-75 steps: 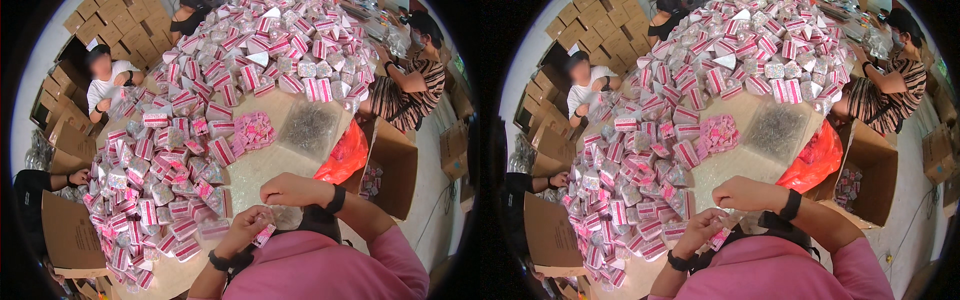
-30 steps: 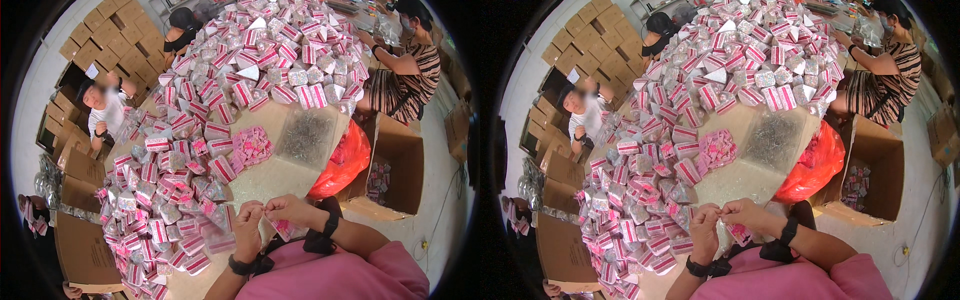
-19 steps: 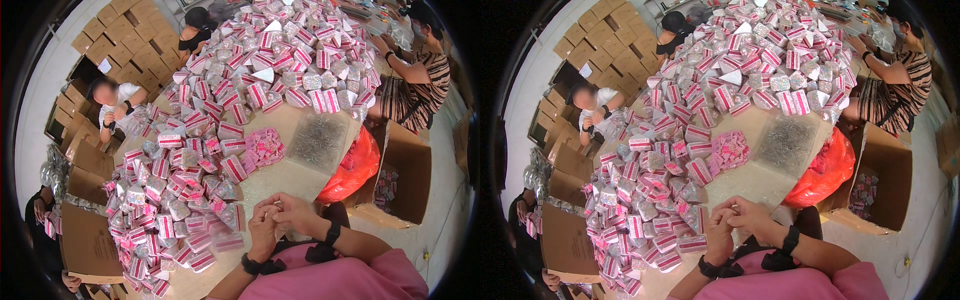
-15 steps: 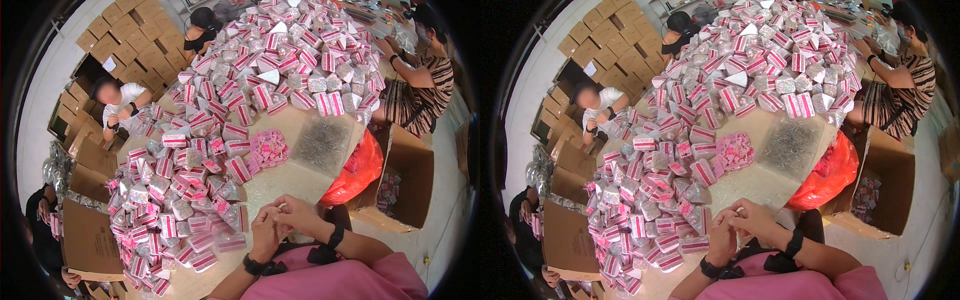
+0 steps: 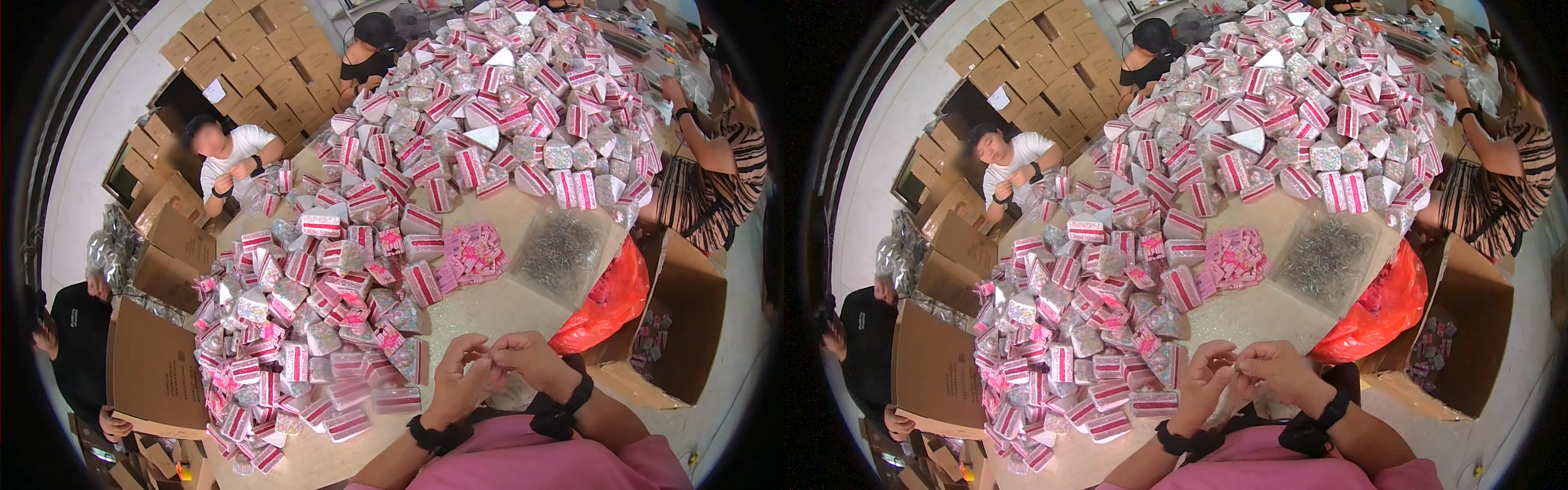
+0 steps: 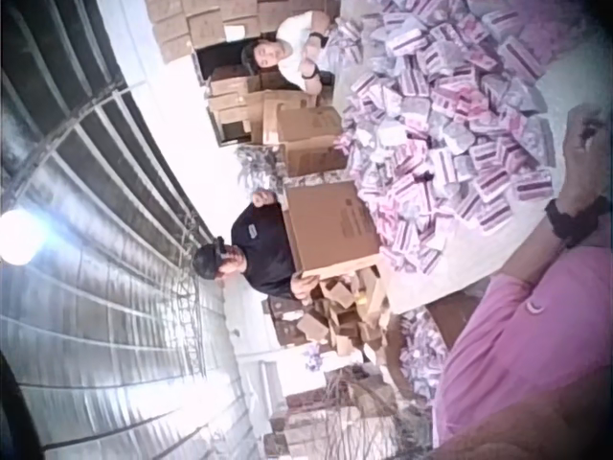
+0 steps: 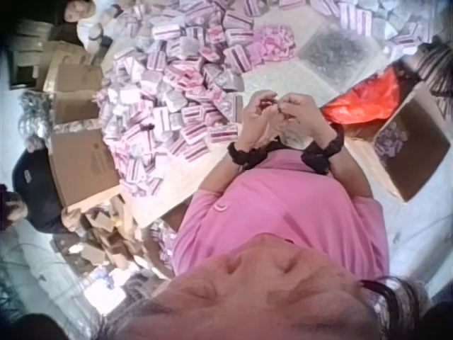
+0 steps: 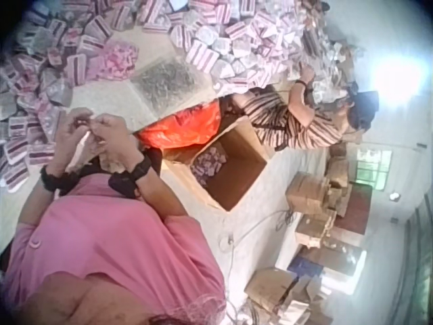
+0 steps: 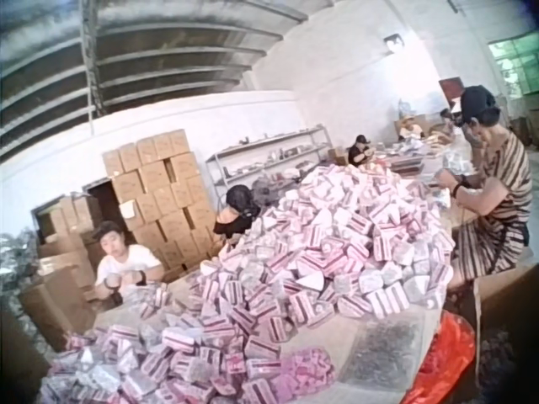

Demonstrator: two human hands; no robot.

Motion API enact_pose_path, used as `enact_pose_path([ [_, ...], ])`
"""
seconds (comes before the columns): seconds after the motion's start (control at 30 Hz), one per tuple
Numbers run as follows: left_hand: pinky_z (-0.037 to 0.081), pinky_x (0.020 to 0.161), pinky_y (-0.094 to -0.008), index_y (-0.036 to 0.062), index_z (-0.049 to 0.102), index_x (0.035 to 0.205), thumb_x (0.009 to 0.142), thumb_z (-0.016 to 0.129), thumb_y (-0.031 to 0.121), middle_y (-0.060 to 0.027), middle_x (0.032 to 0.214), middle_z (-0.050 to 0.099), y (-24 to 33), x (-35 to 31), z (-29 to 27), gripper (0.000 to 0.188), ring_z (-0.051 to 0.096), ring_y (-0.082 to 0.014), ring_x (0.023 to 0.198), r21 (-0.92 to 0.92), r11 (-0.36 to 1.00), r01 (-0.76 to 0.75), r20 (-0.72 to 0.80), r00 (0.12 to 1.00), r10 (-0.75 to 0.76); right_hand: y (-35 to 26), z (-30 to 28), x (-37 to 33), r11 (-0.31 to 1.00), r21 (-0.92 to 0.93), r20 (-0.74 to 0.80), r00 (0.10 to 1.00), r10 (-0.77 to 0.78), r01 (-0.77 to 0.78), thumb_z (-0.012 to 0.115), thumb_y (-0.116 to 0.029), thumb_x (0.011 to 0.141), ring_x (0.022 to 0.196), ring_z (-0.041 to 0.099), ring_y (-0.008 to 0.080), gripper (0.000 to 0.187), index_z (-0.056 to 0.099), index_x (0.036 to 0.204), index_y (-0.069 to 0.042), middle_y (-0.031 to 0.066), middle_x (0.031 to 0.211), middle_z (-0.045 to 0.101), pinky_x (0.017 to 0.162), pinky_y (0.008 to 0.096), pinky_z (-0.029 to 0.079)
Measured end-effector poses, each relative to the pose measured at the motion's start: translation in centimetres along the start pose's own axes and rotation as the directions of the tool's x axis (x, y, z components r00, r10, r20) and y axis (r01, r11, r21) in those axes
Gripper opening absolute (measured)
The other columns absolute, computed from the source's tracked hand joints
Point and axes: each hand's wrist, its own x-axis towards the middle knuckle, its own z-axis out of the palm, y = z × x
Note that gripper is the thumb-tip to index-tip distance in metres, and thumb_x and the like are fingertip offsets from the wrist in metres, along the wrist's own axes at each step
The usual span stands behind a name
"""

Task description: Packing small pink items into clear bags and then placing them into cardboard boxes in an assembly line factory setting.

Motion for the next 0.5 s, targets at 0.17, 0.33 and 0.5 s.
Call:
enact_pose_path([
  [0.17, 0.037, 0.096, -0.0334, 0.003, 0.046, 0.128, 0.086, 0.061, 0.021, -0.0098, 0.124, 0.049, 1.9, 1.2, -2.7, 0.048, 0.048, -0.0204, 0.114, 0.209, 0.977, -0.047, 0.458, 0.887, -0.056, -1.1, -0.6, -0.7, 0.994, 0.006, 0.142, 0.984, 0.111, -0.113, 0.057, -0.007, 0.087, 0.062, 0.061, 0.0159, 0.017, 0.059, 0.099, 0.005, 0.0101, 0.073, 0.062, 0.056, 0.0247, 0.05],
  [0.33, 0.036, 0.098, -0.0354, 0.0049, 0.049, 0.125, 0.084, 0.062, 0.028, -0.0134, 0.128, 0.045, 1.9, 1.1, -3.0, 0.049, 0.045, -0.0253, 0.118, 0.334, 0.918, -0.214, 0.491, 0.871, 0.024, -1.9, 0.7, -1.0, 0.988, 0.036, 0.121, 0.982, 0.148, -0.153, 0.057, -0.005, 0.086, 0.06, 0.06, 0.0158, 0.034, 0.047, 0.117, 0.005, 0.01, 0.076, 0.061, 0.051, 0.0234, 0.048],
  [0.5, 0.039, 0.093, -0.0334, 0.0079, 0.051, 0.12, 0.084, 0.061, 0.024, -0.0134, 0.13, 0.042, 2.1, 0.3, -2.8, 0.04, 0.045, -0.026, 0.117, 0.333, 0.922, -0.199, 0.432, 0.901, 0.038, -1.4, 0.7, -0.9, 0.992, -0.053, 0.106, 0.988, 0.116, -0.111, 0.057, -0.005, 0.086, 0.058, 0.06, 0.0154, 0.039, 0.043, 0.121, 0.004, 0.0102, 0.075, 0.06, 0.047, 0.0224, 0.047],
])
